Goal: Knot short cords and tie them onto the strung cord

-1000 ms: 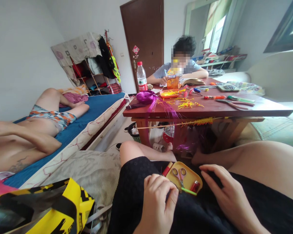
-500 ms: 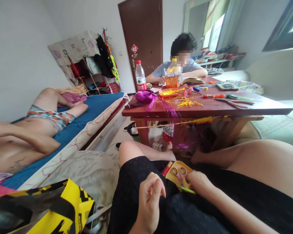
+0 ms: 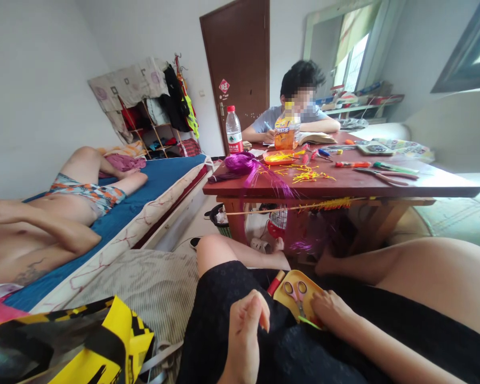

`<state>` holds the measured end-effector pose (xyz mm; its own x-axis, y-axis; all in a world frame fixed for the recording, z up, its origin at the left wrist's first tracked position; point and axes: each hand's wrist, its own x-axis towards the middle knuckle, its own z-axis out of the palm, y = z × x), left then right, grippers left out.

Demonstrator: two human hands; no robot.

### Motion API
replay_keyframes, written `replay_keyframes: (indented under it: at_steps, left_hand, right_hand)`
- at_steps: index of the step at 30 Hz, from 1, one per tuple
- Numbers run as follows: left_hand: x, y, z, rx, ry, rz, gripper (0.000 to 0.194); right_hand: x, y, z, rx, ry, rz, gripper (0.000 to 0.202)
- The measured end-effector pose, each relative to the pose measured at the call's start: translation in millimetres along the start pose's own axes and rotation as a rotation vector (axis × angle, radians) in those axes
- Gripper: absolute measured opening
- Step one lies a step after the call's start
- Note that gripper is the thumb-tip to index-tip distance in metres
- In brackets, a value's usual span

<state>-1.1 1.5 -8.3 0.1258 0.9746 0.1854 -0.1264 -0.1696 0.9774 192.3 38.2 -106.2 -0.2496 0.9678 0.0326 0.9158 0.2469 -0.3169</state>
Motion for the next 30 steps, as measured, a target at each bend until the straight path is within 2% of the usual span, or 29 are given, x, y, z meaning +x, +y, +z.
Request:
replay_keyframes:
  at_steps: [3,5,7,9,11,14,16,19,22,24,25,27,30]
  left_hand:
    - [0,0,0.6,-0.010,0.006,-0.020,0.047]
    - [0,1,1.6,-0.027,0.018,-0.039,0.047]
    - [-1,3,3.2,-0.056,0.030,-0.055,0.048]
    - [-1,5,5.0,-0.085,0.037,-0.068,0.048]
    - [-2,7,6.4,-0.107,0.042,-0.081,0.048]
    - [-2,10,7.6,-0.142,0.037,-0.098,0.050]
    - [-2,10,7.8,-0.184,0.030,-0.116,0.050]
    - [-1,11,7.5,-0.271,0.047,-0.161,0.049]
    - [0,11,6.7,-0.385,0.094,-0.193,0.047]
    - [0,11,6.3,-0.443,0.128,-0.201,0.046]
    - [0,11,6.2,-0.459,0.140,-0.203,0.045]
    - [0,12,6.0,-0.464,0.154,-0.209,0.045]
    - [0,13,5.7,-0.455,0.161,-0.204,0.044]
  right_hand:
    - [-4,3,-32,-0.013,-0.108,0.073,0.008]
    - [-8,2,-56,0.003,-0.136,0.086,0.009]
    - [-14,-5,-78,0.067,-0.111,0.061,0.010]
    - [-19,-15,-92,0.304,-0.053,0.059,0.007]
    - [-22,-29,-97,0.722,-0.028,0.081,0.013]
    - [-23,-51,-93,1.335,-0.051,0.116,0.021]
    - [-21,-64,-86,1.583,-0.078,0.091,0.021]
    - [-19,-80,-77,1.768,-0.106,0.023,0.016]
    - [-22,-88,-67,1.737,-0.026,0.047,0.009]
    - [-27,-93,-61,1.603,0.032,0.062,0.002]
    - [-30,-95,-58,1.515,0.031,0.057,0.008]
    - [-34,-100,-54,1.327,-0.057,0.028,0.018]
    - [-35,-107,-51,1.107,-0.217,0.033,0.017]
